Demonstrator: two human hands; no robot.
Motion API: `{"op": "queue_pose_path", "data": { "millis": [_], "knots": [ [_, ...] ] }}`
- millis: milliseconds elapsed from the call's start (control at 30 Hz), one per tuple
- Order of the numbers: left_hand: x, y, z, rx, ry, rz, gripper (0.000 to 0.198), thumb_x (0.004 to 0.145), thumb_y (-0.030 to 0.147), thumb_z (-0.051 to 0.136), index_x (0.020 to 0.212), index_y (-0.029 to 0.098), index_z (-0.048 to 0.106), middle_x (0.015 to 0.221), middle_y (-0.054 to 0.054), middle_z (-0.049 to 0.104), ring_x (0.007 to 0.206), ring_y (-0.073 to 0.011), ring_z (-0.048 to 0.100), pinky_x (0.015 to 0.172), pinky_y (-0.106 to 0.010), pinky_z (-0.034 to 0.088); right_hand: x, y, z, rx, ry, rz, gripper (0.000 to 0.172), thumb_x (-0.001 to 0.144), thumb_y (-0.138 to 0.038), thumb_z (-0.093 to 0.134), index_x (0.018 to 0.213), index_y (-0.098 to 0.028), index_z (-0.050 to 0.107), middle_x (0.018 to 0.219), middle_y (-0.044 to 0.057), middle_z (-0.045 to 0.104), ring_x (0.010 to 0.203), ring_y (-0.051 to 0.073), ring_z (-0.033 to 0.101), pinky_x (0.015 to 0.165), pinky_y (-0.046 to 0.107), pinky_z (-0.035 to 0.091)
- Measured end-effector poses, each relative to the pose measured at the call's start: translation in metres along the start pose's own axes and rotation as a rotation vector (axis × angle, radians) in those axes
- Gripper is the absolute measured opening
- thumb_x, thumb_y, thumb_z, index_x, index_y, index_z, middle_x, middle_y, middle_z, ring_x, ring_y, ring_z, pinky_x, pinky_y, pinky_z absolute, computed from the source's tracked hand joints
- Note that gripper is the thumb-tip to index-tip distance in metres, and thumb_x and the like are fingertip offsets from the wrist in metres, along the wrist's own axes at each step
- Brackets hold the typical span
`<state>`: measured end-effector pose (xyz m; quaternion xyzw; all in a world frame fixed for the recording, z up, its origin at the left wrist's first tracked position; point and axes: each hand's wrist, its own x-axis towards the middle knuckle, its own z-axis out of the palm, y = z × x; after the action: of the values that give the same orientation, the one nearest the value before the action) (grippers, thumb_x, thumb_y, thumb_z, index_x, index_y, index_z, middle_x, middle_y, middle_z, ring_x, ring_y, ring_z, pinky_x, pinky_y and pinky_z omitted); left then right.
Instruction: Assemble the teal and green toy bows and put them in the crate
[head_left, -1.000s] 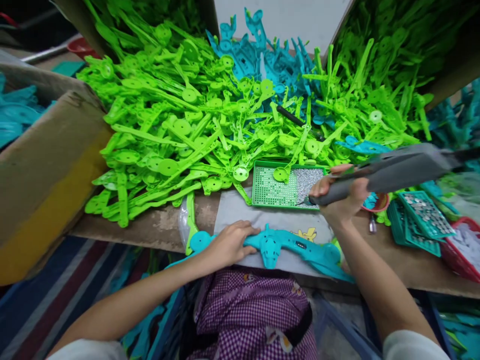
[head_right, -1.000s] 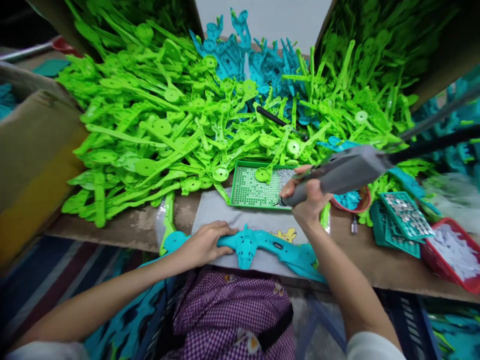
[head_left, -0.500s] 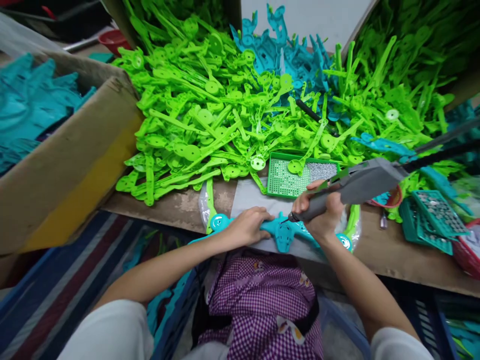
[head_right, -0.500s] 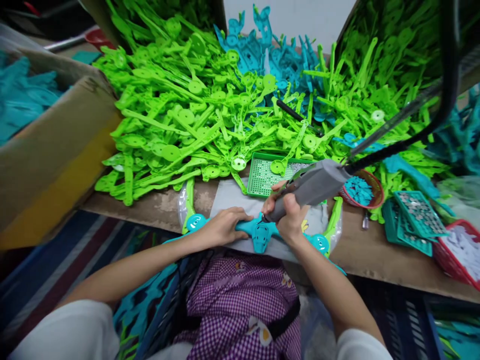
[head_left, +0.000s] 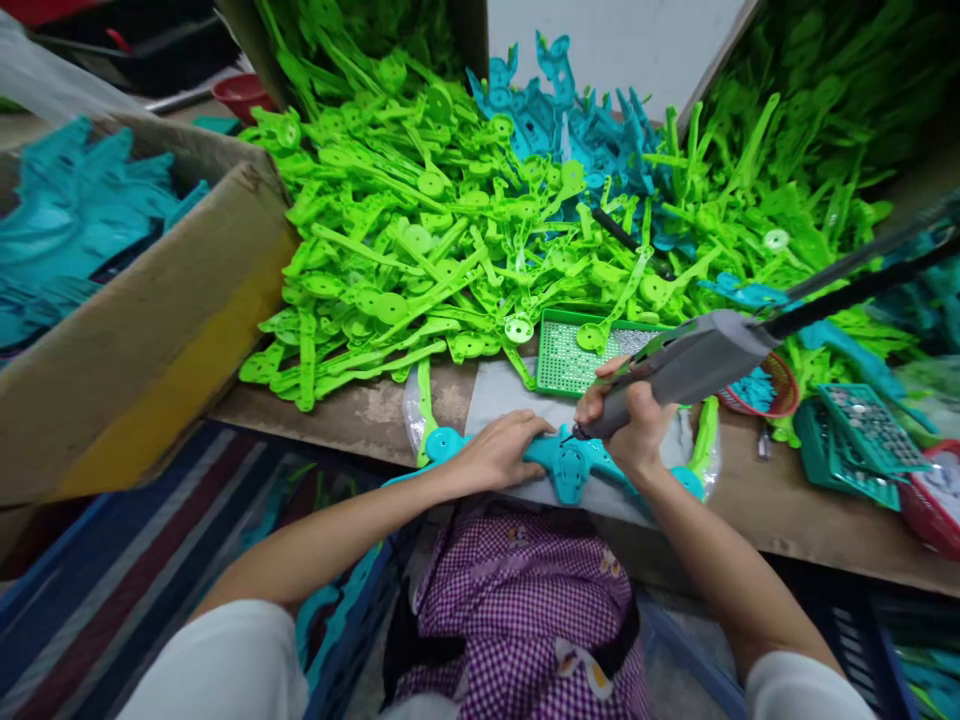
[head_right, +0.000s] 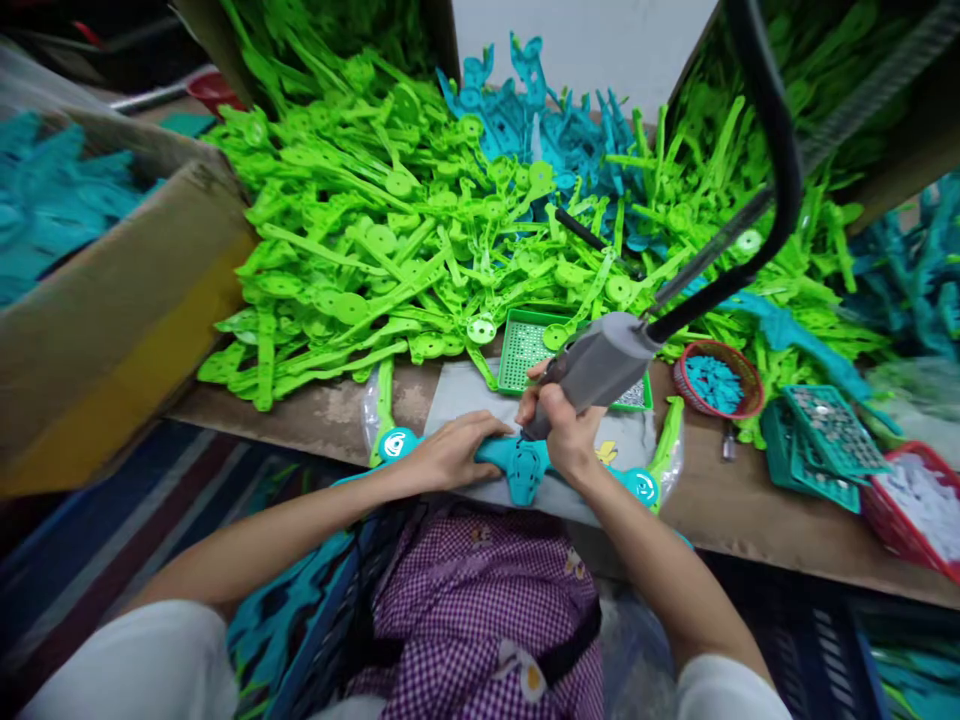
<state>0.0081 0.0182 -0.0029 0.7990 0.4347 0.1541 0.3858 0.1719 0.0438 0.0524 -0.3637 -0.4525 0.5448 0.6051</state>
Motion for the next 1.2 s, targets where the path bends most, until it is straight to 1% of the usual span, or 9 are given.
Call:
{"op": "queue_pose_path", "data": {
  "millis": [67,167,367,467,667,767,933,1067,1200],
  "knots": [
    [0.001,-0.001,0.0,-0.077,0.058,0.041,0.057,0.073,0.032,0.075,0.125,0.022,0.056,0.113,-0.008,0.056,0.107,-0.0239,0.055,0.093,-0.038,0.046,0.0,-0.003,0.001,0.018,-0.002,-0.007,0.042,0.07,-0.06,0.062,0.083,-0.021,0.055,0.044,-0.008,0.048,0.036,0.01,0.047,0.037,0.025,0.04],
    [0.003,-0.003,0.0,-0.136,0.127,0.093,0.04,0.075,0.033,0.074,0.113,0.022,0.066,0.115,-0.008,0.053,0.109,-0.0223,0.055,0.096,-0.038,0.045,-0.002,-0.005,0.004,0.027,-0.004,-0.005,0.041,0.07,-0.059,0.062,0.083,-0.021,0.055,0.044,-0.007,0.048,0.037,0.01,0.048,0.039,0.025,0.041],
    [0.004,-0.007,0.002,-0.164,0.161,0.112,0.016,0.078,0.027,0.072,0.092,0.02,0.074,0.114,-0.008,0.056,0.104,-0.0203,0.058,0.093,-0.036,0.047,-0.005,-0.005,0.014,0.083,-0.011,-0.014,0.042,0.069,-0.06,0.064,0.082,-0.021,0.055,0.043,-0.007,0.048,0.037,0.01,0.047,0.042,0.026,0.044],
    [0.003,-0.006,0.001,-0.168,0.17,0.11,0.01,0.079,0.025,0.07,0.085,0.019,0.074,0.112,-0.008,0.059,0.099,-0.019,0.06,0.089,-0.034,0.049,-0.007,-0.003,0.016,0.084,-0.016,-0.033,0.042,0.068,-0.06,0.065,0.082,-0.021,0.056,0.044,-0.007,0.049,0.036,0.01,0.047,0.042,0.027,0.045],
    [0.003,-0.003,-0.002,-0.124,0.133,0.117,0.01,0.082,0.026,0.067,0.087,0.021,0.074,0.117,-0.007,0.059,0.103,-0.0196,0.059,0.094,-0.035,0.046,-0.014,0.006,0.011,0.004,-0.11,-0.033,0.049,0.068,-0.066,0.062,0.088,-0.022,0.058,0.047,-0.006,0.049,0.041,0.014,0.052,0.041,0.029,0.046],
    [0.004,-0.002,-0.002,-0.099,0.092,0.107,0.015,0.083,0.029,0.066,0.094,0.022,0.072,0.121,-0.006,0.058,0.107,-0.0207,0.058,0.097,-0.036,0.043,-0.015,0.005,0.005,0.001,-0.127,-0.076,0.047,0.07,-0.063,0.062,0.092,-0.021,0.06,0.048,-0.006,0.049,0.041,0.014,0.053,0.041,0.029,0.046],
    [0.004,-0.002,0.001,0.058,0.004,0.036,0.06,0.064,0.042,0.081,0.117,0.023,0.062,0.114,-0.008,0.059,0.107,-0.0273,0.055,0.092,-0.041,0.043,-0.012,0.001,-0.002,-0.004,-0.054,-0.104,0.042,0.072,-0.058,0.062,0.092,-0.021,0.06,0.047,-0.006,0.05,0.041,0.011,0.05,0.042,0.027,0.044],
    [0.003,0.0,0.001,0.139,-0.035,0.021,0.049,0.069,0.032,0.079,0.114,0.02,0.063,0.099,-0.007,0.063,0.098,-0.0253,0.057,0.086,-0.037,0.045,-0.01,0.007,-0.004,-0.013,-0.054,-0.043,0.036,0.071,-0.053,0.065,0.086,-0.021,0.057,0.047,-0.006,0.051,0.042,0.012,0.051,0.044,0.027,0.044],
    [0.003,0.002,-0.001,0.118,-0.026,0.027,0.044,0.069,0.028,0.079,0.109,0.017,0.065,0.098,-0.007,0.063,0.097,-0.0238,0.057,0.085,-0.034,0.045,-0.009,0.011,-0.004,-0.032,-0.066,-0.008,0.037,0.07,-0.054,0.066,0.084,-0.021,0.056,0.046,-0.007,0.051,0.041,0.012,0.051,0.043,0.027,0.042]
  ]
}}
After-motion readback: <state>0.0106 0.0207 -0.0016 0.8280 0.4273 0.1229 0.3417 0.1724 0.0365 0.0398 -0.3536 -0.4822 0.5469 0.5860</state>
